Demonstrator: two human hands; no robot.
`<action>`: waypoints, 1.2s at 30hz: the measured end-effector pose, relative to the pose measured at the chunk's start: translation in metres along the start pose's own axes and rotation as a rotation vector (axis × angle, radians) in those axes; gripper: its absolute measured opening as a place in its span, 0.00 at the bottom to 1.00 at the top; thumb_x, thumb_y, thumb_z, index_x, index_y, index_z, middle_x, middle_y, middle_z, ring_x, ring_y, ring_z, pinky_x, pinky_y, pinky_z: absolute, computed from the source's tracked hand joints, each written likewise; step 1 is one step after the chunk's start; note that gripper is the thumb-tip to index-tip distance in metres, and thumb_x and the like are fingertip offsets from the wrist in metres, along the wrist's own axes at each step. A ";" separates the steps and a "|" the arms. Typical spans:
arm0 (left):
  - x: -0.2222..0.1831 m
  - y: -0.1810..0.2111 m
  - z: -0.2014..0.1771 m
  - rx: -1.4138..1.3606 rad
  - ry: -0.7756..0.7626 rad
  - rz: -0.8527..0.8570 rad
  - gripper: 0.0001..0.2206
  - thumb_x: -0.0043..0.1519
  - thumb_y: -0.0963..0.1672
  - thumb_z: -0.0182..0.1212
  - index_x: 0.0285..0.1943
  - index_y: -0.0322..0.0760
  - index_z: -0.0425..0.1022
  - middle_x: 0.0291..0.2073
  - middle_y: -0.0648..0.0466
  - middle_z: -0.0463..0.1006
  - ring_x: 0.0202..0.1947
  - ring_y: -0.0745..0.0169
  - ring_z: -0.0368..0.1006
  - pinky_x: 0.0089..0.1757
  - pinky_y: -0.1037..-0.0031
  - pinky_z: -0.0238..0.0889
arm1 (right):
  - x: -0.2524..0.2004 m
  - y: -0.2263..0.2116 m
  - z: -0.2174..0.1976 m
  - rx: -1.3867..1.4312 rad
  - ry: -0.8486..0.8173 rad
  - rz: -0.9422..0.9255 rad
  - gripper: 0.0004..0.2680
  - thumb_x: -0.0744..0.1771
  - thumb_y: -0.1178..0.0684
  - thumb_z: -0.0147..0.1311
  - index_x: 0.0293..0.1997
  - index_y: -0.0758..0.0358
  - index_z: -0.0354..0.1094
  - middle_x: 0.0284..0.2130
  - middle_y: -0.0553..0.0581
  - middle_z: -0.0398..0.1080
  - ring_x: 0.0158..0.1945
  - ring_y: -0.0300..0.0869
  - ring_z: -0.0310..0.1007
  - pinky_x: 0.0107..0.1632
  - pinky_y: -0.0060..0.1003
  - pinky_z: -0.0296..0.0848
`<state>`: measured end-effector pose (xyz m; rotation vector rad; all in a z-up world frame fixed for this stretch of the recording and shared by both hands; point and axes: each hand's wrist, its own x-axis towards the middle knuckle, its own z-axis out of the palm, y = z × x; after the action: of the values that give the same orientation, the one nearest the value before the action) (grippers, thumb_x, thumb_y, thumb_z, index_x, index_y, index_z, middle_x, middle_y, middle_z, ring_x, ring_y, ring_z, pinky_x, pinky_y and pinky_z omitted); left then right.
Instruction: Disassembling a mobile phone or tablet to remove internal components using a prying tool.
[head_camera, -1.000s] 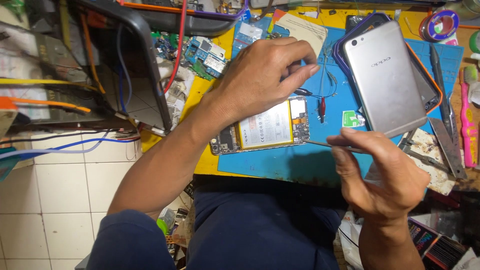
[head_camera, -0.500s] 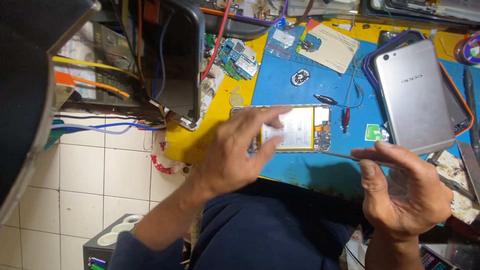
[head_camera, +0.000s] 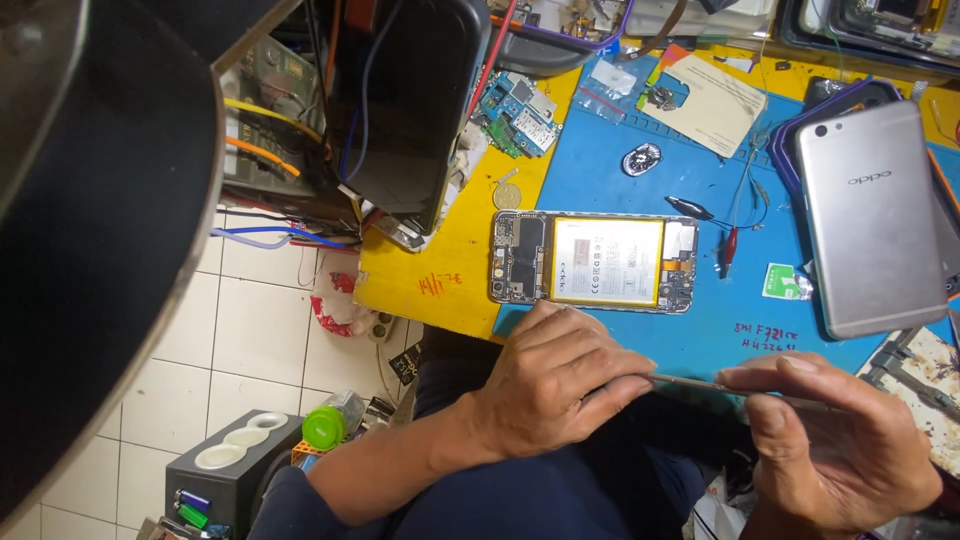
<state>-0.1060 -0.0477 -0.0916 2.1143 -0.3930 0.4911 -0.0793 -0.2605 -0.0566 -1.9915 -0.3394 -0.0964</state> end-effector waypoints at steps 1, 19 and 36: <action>0.000 -0.001 0.000 -0.001 0.000 -0.001 0.05 0.65 0.42 0.70 0.46 0.37 0.80 0.34 0.54 0.81 0.38 0.57 0.76 0.41 0.66 0.57 | 0.001 0.007 -0.005 -0.001 -0.001 0.000 0.11 0.69 0.66 0.52 0.57 0.79 0.60 0.39 0.77 0.73 0.41 0.56 0.81 0.48 0.44 0.81; -0.045 -0.046 -0.046 0.515 0.045 -0.315 0.40 0.62 0.57 0.68 0.76 0.35 0.55 0.63 0.46 0.73 0.62 0.46 0.65 0.63 0.58 0.59 | 0.034 -0.004 0.048 0.068 -0.035 -0.287 0.12 0.67 0.67 0.58 0.55 0.82 0.62 0.37 0.74 0.75 0.39 0.54 0.83 0.49 0.44 0.83; -0.045 -0.053 -0.031 0.586 0.120 -0.209 0.24 0.70 0.54 0.60 0.72 0.46 0.65 0.54 0.63 0.85 0.58 0.62 0.75 0.53 0.65 0.58 | 0.064 -0.027 0.078 -0.198 -0.317 -0.606 0.10 0.68 0.65 0.64 0.54 0.73 0.69 0.41 0.63 0.80 0.41 0.51 0.83 0.46 0.40 0.80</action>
<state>-0.1269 0.0112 -0.1347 2.6323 0.0575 0.6628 -0.0320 -0.1673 -0.0530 -2.0346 -1.1715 -0.2028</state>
